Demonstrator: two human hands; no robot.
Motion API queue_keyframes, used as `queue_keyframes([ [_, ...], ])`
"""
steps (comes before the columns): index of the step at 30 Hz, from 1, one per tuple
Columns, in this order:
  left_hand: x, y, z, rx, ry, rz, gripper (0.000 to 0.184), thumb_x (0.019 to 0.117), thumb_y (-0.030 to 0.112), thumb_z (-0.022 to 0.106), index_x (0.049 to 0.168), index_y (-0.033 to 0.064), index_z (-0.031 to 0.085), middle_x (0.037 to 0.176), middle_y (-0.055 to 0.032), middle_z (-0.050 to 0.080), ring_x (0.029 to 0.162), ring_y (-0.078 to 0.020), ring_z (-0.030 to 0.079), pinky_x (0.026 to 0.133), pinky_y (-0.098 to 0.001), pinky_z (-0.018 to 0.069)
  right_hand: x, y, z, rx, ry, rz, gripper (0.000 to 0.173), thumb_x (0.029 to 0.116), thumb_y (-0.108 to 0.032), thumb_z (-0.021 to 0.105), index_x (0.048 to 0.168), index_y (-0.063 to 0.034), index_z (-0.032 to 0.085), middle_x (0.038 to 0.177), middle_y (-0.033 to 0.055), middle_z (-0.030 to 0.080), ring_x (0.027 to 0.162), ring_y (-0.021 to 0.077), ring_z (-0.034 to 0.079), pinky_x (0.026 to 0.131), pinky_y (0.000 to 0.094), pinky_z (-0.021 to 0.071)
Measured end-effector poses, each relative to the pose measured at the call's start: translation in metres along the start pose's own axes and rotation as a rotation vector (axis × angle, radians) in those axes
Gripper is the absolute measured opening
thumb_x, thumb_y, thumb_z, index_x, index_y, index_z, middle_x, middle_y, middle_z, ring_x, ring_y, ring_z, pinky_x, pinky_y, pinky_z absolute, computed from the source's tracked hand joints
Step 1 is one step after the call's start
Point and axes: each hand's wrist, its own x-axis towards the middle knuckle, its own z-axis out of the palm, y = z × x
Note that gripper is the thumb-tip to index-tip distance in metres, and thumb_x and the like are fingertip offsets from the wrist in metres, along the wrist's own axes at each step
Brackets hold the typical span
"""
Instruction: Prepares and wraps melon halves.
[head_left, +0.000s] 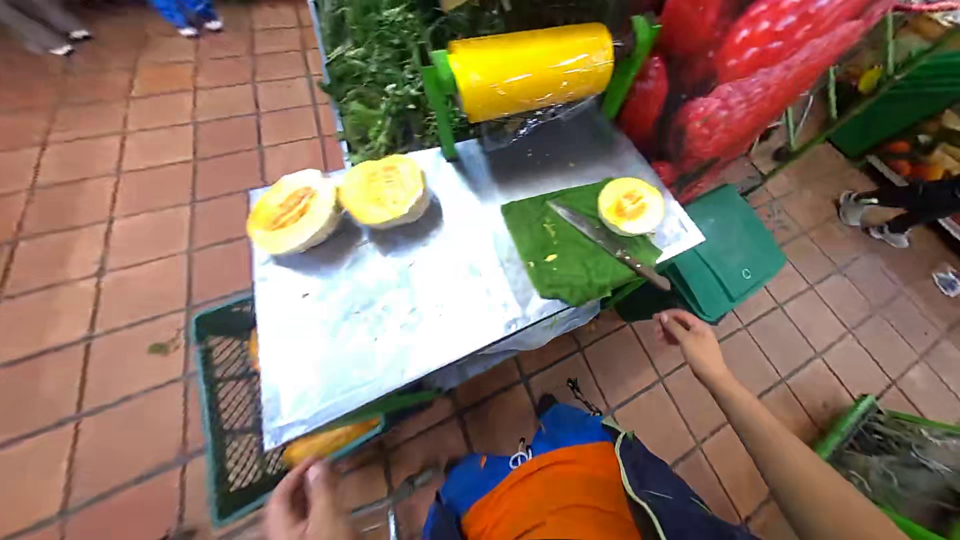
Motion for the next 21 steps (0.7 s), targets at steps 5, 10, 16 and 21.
queue_keyframes([
  [5,0.037,0.107,0.214,-0.249,-0.647,-0.105,0.039,0.1098,0.025,0.038,0.128,-0.0026,0.059,0.114,-0.0138,0.069,0.098,-0.0233,0.07,0.089,-0.0426,0.0589,0.089,-0.069,0.002,0.212,0.137,0.061,0.037,0.1088,-0.029,0.05,0.128,0.001,0.059,0.106,0.0151,0.07,0.082,0.0228,0.072,0.076,0.041,0.0622],
  [10,0.068,0.172,0.373,-0.298,-1.009,-0.144,0.052,0.11,0.044,0.035,0.144,0.0085,0.05,0.141,-0.0107,0.06,0.125,-0.0252,0.062,0.105,-0.0481,0.0517,0.159,-0.096,0.014,0.359,0.211,0.16,0.058,0.1087,-0.047,0.044,0.144,-0.0011,0.048,0.133,0.0219,0.058,0.104,0.0302,0.069,0.085,0.0463,0.0601],
  [16,0.106,0.194,0.527,-0.268,-1.07,-0.258,0.074,0.1047,0.064,0.029,0.151,0.0078,0.044,0.152,-0.0165,0.048,0.139,-0.0285,0.048,0.115,-0.0539,0.0397,0.207,-0.101,0.014,0.327,0.158,0.269,0.072,0.1065,-0.061,0.032,0.139,-0.0013,0.055,0.13,0.021,0.064,0.113,0.0314,0.066,0.092,0.0511,0.0575],
  [21,0.094,0.21,0.528,-0.554,-1.09,-0.466,0.075,0.1012,0.069,0.032,0.156,0.0174,0.037,0.15,-0.0105,0.051,0.136,-0.0258,0.052,0.109,-0.0544,0.0458,0.201,-0.126,-0.004,0.362,0.137,0.032,0.07,0.1089,-0.057,0.024,0.131,-0.0021,0.062,0.116,0.0129,0.07,0.101,0.0224,0.069,0.087,0.043,0.0587],
])
